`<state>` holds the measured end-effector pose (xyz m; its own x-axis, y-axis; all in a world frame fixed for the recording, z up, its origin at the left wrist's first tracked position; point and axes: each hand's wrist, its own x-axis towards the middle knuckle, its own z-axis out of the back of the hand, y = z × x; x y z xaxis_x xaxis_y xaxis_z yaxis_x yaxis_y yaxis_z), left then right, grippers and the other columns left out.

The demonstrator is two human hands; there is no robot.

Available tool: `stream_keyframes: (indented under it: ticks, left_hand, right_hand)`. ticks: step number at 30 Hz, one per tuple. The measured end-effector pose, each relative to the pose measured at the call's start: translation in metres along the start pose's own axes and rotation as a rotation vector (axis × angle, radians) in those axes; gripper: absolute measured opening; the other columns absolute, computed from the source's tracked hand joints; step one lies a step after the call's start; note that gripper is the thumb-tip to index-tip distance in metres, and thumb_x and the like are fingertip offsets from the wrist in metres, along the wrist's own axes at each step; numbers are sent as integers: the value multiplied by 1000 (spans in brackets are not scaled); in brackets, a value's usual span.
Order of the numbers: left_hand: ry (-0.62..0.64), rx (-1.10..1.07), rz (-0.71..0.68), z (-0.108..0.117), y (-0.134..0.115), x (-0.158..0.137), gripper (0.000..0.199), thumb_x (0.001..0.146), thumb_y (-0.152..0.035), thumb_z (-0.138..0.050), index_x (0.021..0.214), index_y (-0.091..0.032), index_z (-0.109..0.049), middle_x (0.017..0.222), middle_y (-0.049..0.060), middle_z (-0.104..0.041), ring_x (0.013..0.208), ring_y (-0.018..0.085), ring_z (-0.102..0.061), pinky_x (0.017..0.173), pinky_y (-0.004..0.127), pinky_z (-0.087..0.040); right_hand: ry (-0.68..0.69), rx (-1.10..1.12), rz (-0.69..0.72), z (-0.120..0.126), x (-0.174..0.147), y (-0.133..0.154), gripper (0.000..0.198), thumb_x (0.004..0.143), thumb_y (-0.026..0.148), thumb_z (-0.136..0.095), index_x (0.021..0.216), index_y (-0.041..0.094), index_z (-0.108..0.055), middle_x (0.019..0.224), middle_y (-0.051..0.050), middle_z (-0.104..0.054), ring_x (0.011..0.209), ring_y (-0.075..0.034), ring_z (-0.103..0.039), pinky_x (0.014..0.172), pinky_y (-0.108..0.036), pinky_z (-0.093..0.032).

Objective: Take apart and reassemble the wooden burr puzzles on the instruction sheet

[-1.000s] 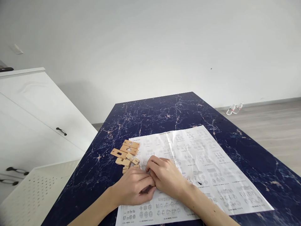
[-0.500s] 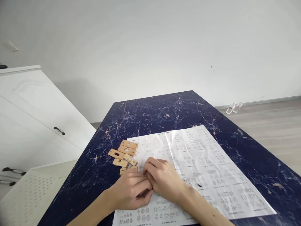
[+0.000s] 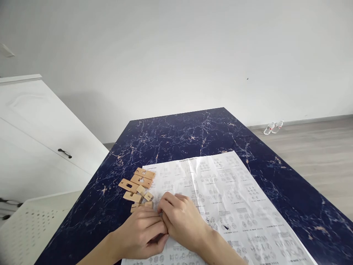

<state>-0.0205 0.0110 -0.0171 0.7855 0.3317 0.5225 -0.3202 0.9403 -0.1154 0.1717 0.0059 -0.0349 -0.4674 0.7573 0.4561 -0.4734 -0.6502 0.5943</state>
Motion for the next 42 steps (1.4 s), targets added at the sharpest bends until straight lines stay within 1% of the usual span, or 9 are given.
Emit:
stream_keyframes:
  ticks: [9,13,17,20,21,24,28,34,42]
  left_hand:
    - [-24,-5,-9,1,-2,2,19,86,-15,-59,69,-21,-54,56,-4,-57,51,14,-50,51,31,-38]
    - [-148,46,18,13,6,5,28,87,-12,-60,65,-23,-44,52,-6,-46,48,13,-40,52,31,-34]
    - [-317,130,275,38,34,5,38,95,-8,-57,66,-23,-37,55,-6,-41,52,13,-37,56,32,-32]
    - [-346,203,555,51,60,-2,29,103,-17,-52,75,-23,-49,70,0,-57,69,18,-54,72,36,-44]
    - [-349,198,598,53,69,-6,23,105,-19,-50,83,-22,-54,79,2,-62,78,20,-58,78,37,-47]
    - [-333,170,652,54,89,-17,26,110,-24,-39,95,-21,-59,97,7,-66,97,23,-63,92,39,-50]
    - [-275,113,698,52,101,-27,36,113,-28,-29,102,-20,-62,104,8,-67,105,23,-65,99,39,-51]
    - [-101,39,715,49,105,-30,39,114,-32,-29,111,-21,-66,115,7,-70,112,22,-64,105,40,-49]
    - [7,49,773,41,117,-37,35,112,-38,-38,121,-25,-70,121,7,-67,119,26,-62,110,44,-47]
  right_hand:
    - [7,-3,-1,-1,1,0,25,93,0,-47,89,20,-62,88,-2,-68,66,-16,-59,63,-30,-44]
    - [18,-44,42,-3,0,2,23,92,1,-49,88,20,-62,87,-3,-67,66,-17,-59,64,-31,-45]
    - [31,-57,72,-4,-1,4,24,93,3,-47,92,21,-63,92,-4,-69,69,-18,-61,66,-33,-46]
    - [32,-24,64,-3,-2,5,27,93,0,-45,95,21,-62,94,-4,-70,70,-17,-61,65,-31,-45]
    - [32,-19,60,-3,-2,5,27,93,0,-45,96,21,-62,95,-3,-70,70,-17,-61,64,-31,-45]
    - [37,-11,59,-2,-2,6,26,92,-1,-47,95,21,-61,94,-3,-70,71,-18,-62,64,-31,-44]
    - [40,-6,58,-2,-2,7,26,93,-1,-46,95,21,-60,95,-3,-71,71,-18,-61,64,-31,-44]
    - [49,5,47,-2,-4,7,27,94,-1,-45,95,20,-61,95,-3,-71,70,-18,-61,64,-31,-45]
    - [51,-8,45,-2,-4,8,28,93,-3,-47,96,20,-61,95,-3,-71,72,-17,-62,63,-30,-45]
